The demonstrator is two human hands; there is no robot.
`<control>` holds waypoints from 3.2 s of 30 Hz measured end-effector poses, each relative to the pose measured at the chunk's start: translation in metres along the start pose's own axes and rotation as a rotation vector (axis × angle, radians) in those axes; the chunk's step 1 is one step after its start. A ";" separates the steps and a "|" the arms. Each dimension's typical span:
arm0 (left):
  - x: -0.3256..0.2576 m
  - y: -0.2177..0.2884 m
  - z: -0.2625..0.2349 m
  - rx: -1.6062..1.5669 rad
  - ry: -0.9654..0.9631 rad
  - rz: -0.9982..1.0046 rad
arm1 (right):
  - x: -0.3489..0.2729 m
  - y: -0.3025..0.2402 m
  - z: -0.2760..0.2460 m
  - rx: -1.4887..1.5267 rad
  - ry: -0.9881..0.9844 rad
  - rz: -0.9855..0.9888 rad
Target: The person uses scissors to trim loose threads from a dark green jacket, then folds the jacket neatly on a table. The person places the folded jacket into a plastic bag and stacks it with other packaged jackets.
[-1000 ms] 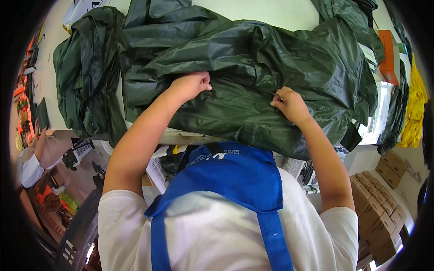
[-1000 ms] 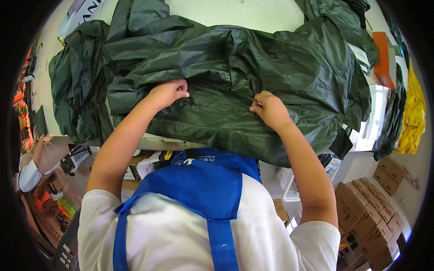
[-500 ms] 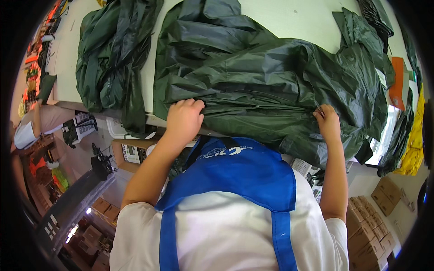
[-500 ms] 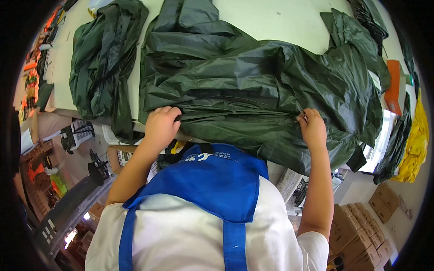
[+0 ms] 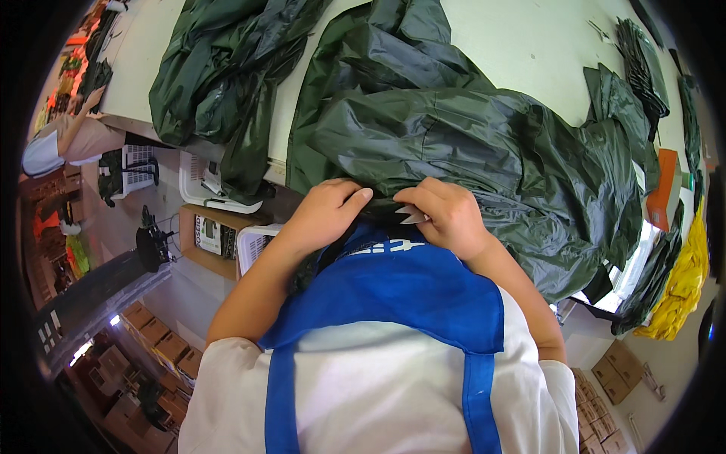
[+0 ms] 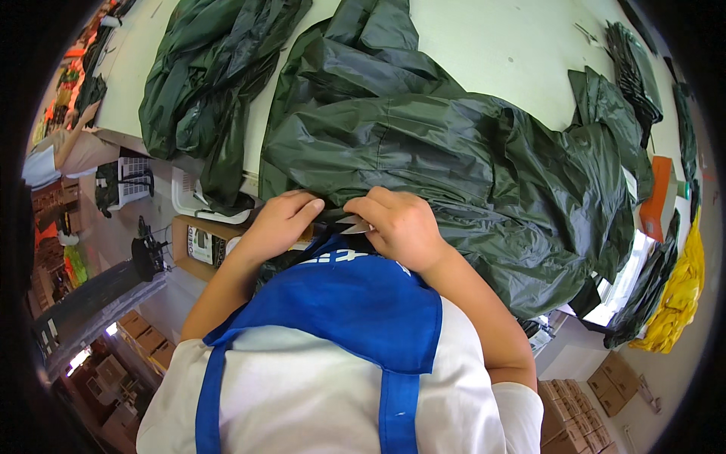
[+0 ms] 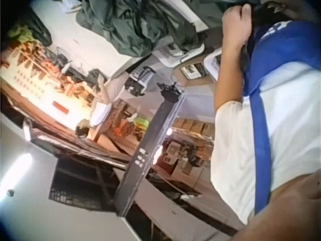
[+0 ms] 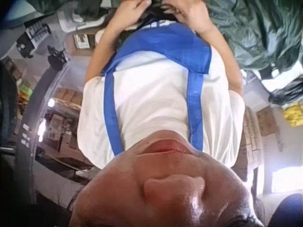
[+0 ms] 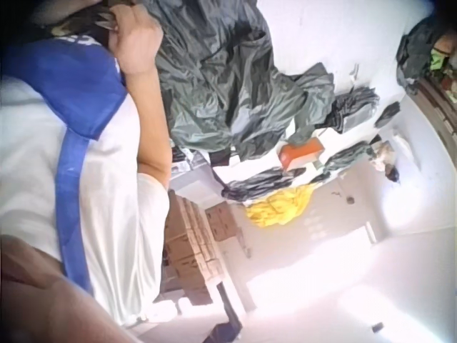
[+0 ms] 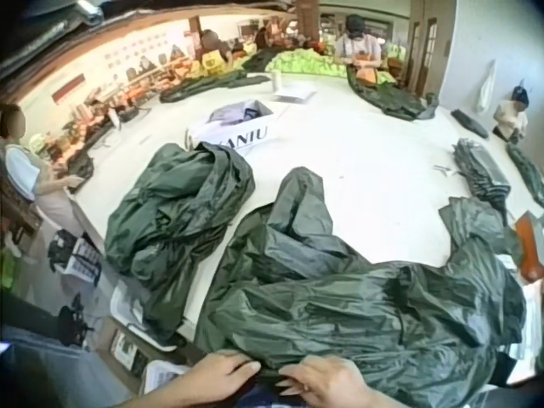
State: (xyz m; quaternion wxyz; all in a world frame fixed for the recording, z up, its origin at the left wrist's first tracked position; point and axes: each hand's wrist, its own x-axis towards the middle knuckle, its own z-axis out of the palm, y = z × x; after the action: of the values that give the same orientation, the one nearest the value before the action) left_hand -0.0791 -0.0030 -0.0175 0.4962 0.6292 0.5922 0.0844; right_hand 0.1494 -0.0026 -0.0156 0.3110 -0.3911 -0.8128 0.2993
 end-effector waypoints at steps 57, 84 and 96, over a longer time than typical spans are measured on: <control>-0.004 0.052 -0.021 -1.154 0.103 0.207 | 0.030 -0.046 -0.024 -0.451 -0.166 -0.292; -0.003 0.025 -0.022 -0.396 0.122 0.427 | -0.005 -0.018 -0.051 0.238 0.138 0.497; 0.125 -0.095 -0.059 -0.835 0.377 -0.477 | -0.174 0.074 -0.105 0.412 0.224 1.296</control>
State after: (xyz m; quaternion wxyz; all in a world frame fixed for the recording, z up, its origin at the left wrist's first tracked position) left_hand -0.1473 0.1128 -0.1173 0.5953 0.1990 0.7141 0.3101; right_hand 0.3471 -0.0818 -0.0507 0.2192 -0.7598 -0.3044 0.5310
